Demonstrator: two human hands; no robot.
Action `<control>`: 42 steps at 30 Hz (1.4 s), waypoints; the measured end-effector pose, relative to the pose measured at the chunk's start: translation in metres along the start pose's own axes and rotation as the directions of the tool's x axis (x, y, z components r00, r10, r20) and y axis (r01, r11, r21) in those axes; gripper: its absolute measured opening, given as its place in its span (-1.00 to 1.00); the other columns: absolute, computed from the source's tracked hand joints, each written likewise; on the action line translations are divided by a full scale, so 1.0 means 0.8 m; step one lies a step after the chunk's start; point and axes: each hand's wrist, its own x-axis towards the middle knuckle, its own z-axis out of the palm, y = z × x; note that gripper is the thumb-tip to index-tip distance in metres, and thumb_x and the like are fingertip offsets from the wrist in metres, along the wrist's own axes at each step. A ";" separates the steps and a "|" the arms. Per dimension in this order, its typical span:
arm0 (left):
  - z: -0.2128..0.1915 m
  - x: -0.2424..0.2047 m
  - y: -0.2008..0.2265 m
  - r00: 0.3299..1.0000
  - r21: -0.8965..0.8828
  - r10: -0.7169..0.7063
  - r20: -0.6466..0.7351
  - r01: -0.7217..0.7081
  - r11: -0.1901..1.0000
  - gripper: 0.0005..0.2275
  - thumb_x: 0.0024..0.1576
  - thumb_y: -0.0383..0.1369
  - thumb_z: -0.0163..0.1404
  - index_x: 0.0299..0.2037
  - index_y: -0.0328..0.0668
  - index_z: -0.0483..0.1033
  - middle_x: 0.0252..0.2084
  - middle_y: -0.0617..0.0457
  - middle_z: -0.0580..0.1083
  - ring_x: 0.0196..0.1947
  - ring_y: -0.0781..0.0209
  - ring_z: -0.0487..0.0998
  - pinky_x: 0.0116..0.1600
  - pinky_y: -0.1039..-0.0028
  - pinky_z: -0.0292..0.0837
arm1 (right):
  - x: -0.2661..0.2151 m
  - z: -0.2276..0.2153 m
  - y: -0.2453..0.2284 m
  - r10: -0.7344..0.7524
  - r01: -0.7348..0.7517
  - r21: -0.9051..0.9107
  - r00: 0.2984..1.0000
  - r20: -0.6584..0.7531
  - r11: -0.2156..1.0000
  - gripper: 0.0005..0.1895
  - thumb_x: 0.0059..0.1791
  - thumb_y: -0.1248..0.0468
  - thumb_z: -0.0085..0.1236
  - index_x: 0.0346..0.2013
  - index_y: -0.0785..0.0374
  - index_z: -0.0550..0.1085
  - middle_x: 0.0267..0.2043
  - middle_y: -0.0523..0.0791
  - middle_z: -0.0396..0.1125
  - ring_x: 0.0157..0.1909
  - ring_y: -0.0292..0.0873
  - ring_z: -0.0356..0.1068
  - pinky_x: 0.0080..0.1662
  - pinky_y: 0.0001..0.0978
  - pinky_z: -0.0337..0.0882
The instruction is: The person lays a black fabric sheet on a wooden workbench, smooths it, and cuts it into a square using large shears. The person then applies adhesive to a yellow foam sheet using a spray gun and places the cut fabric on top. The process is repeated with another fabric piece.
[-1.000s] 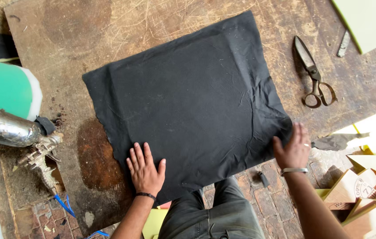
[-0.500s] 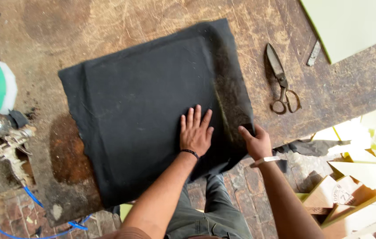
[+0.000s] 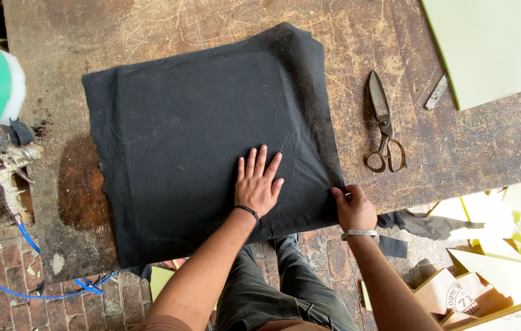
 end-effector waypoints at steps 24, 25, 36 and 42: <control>0.007 -0.245 -0.234 0.671 -0.159 -0.724 -0.159 0.707 0.690 -0.31 0.23 0.03 -0.14 0.52 -0.08 -0.01 0.55 -0.22 -0.06 0.53 -0.23 -0.10 0.50 -0.07 -0.21 | -0.063 0.083 -0.097 -0.643 0.667 -0.424 0.732 0.224 0.612 0.00 0.00 -0.47 -0.46 0.51 0.12 -0.06 0.59 -0.02 -0.25 0.59 -0.02 -0.33 0.45 0.12 -0.39; 0.010 -0.243 -0.235 0.659 -0.161 -0.732 -0.176 0.714 0.681 -0.30 0.24 0.03 -0.15 0.53 -0.11 -0.02 0.56 -0.24 -0.06 0.54 -0.24 -0.11 0.50 -0.08 -0.23 | -0.063 0.088 -0.097 -0.639 0.656 -0.418 0.742 0.202 0.629 0.01 0.00 -0.47 -0.47 0.51 0.15 -0.06 0.59 -0.01 -0.26 0.60 -0.02 -0.33 0.45 0.12 -0.39; -0.036 -0.074 -0.270 0.911 -0.154 -0.405 -0.073 0.391 0.907 -0.31 0.20 0.11 -0.11 0.51 0.09 0.03 0.56 -0.19 -0.08 0.54 -0.24 -0.12 0.50 -0.09 -0.29 | -0.068 0.162 -0.291 -0.633 0.759 -0.370 0.651 0.418 0.536 -0.13 0.02 -0.36 -0.35 0.52 -0.04 -0.05 0.60 -0.08 -0.27 0.59 0.03 -0.36 0.44 0.22 -0.40; -0.066 0.026 -0.362 0.984 -0.065 -0.171 -0.057 0.167 0.984 -0.33 0.19 0.13 -0.09 0.50 0.19 0.06 0.57 -0.16 -0.07 0.55 -0.22 -0.11 0.52 -0.10 -0.27 | -0.010 0.178 -0.391 -0.594 0.712 -0.362 0.702 0.394 0.601 -0.17 0.03 -0.38 -0.35 0.51 -0.16 -0.04 0.60 -0.07 -0.32 0.59 0.03 -0.38 0.43 0.24 -0.42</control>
